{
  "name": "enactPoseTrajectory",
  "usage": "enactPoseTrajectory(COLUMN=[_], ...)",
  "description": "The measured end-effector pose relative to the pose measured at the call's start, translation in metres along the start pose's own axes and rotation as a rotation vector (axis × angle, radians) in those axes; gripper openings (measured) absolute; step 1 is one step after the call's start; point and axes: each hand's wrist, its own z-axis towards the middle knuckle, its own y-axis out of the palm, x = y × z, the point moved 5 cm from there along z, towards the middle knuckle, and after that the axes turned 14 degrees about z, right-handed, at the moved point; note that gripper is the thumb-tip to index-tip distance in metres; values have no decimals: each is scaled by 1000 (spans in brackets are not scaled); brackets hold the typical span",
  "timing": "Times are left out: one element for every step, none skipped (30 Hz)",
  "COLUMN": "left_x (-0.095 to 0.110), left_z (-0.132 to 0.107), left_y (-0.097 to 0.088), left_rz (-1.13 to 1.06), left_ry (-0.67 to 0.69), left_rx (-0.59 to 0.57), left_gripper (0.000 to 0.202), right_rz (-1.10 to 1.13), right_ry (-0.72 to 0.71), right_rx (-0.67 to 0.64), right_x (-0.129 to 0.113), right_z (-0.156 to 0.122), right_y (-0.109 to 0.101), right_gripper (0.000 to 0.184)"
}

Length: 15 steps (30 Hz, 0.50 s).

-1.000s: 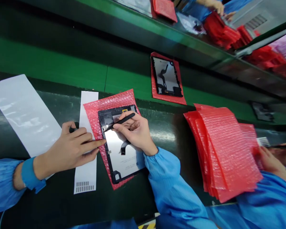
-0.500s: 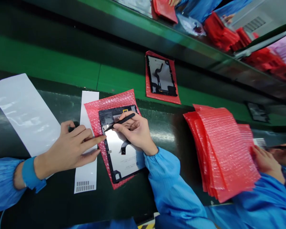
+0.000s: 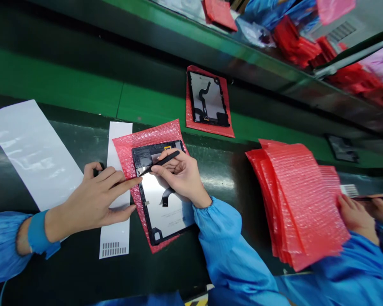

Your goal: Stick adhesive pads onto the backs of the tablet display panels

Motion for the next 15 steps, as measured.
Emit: enactPoseTrajectory(left_x=[0, 1, 1, 1, 2, 2, 2, 1, 1, 1, 0, 0, 0, -1, -1], left_z=[0, 0, 0, 0, 0, 0, 0, 0, 0, 0, 0, -1, 0, 0, 0], left_y=[0, 0, 0, 0, 0, 0, 0, 0, 0, 0, -1, -1, -1, 0, 0], left_rz=[-6, -12, -18, -24, -30, -35, -38, -40, -41, -41, -41, -42, -45, -51, -58], left_ry=[-7, -13, -21, -25, -28, -29, -29, -30, -30, -30, -30, -30, -30, -31, -32], left_rx=[0, 3, 7, 12, 17, 20, 22, 24, 24, 23, 22, 20, 15, 9, 3], left_gripper=[48, 48, 48, 48, 49, 49, 49, 49, 49, 49, 49, 49, 49, 50, 50], right_rz=[-3, -5, -4, 1, 7, 10, 9, 2, -9, -21, -31, -38, -40, -36, -21], right_ry=[-7, -16, -26, -35, -41, -43, -40, -32, -24, -19, -19, -22, -28, -32, -35], right_rx=[1, 6, 14, 22, 30, 34, 31, 21, 9, -4, -15, -24, -27, -19, 1], right_x=[0, -1, -2, -2, -3, -4, -4, -4, -4, -3, -3, -2, -2, -2, -2], right_z=[1, 1, 2, 3, 4, 4, 4, 4, 4, 3, 2, 2, 1, 2, 3], right_y=[0, 0, 0, -1, -2, -3, -3, -3, -3, -2, -1, 0, 1, 2, 1], right_gripper=[33, 33, 35, 36, 37, 38, 38, 38, 38, 38, 38, 37, 37, 37, 37])
